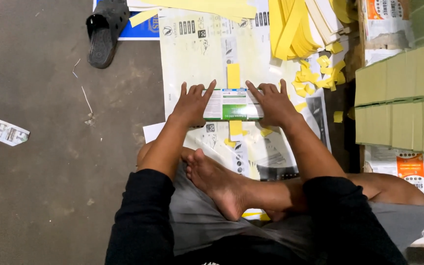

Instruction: The person applies yellow adhesive labels to stacks of printed boxes in a production environment.

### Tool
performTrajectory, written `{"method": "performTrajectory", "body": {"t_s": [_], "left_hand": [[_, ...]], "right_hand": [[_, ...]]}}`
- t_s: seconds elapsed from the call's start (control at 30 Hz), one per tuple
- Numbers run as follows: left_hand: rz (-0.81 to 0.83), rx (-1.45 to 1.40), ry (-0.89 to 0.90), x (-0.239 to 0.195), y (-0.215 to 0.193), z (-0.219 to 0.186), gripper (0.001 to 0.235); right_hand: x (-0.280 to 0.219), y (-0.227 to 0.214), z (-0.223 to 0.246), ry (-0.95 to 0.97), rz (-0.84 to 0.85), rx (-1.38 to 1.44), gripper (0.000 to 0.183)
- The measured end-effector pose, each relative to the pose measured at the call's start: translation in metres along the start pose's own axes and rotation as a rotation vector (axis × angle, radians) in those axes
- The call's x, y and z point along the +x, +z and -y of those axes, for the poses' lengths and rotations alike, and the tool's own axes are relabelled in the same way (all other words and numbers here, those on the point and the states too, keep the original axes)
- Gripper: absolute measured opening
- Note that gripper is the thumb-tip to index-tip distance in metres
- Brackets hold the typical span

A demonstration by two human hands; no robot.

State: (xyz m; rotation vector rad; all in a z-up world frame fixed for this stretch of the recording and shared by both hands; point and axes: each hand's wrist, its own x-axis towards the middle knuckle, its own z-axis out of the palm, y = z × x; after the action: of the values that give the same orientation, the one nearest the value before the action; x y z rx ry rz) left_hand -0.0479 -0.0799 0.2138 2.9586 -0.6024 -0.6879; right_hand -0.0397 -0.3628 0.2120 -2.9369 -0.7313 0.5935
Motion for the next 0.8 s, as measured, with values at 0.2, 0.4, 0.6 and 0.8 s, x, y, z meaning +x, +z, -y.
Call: {"method": "performTrajectory", "body": {"t_s": [0.2,0.4,0.6,0.8], "left_hand": [[0.019,0.002,-0.010,-0.001,-0.002,-0.004,0.135],[0.010,0.007,-0.011,-0.005,-0.010,-0.007,0.134],[-0.095,-0.012,0.028,0.001,0.005,0.000,0.137],[-0.005,-0.061,-0.021,0.001,0.001,-0.003,0.139]], "right_hand": [[-0.001,0.002,-0.006,0.006,0.015,0.036,0.143],[0.004,0.009,-0.016,-0.106,-0.156,0.025,0.149],[0.001,0.006,-0.009,-0.018,0.006,-0.045,0.141],[0.001,0.003,-0.012,-0.010,0.010,0.008,0.147]]}}
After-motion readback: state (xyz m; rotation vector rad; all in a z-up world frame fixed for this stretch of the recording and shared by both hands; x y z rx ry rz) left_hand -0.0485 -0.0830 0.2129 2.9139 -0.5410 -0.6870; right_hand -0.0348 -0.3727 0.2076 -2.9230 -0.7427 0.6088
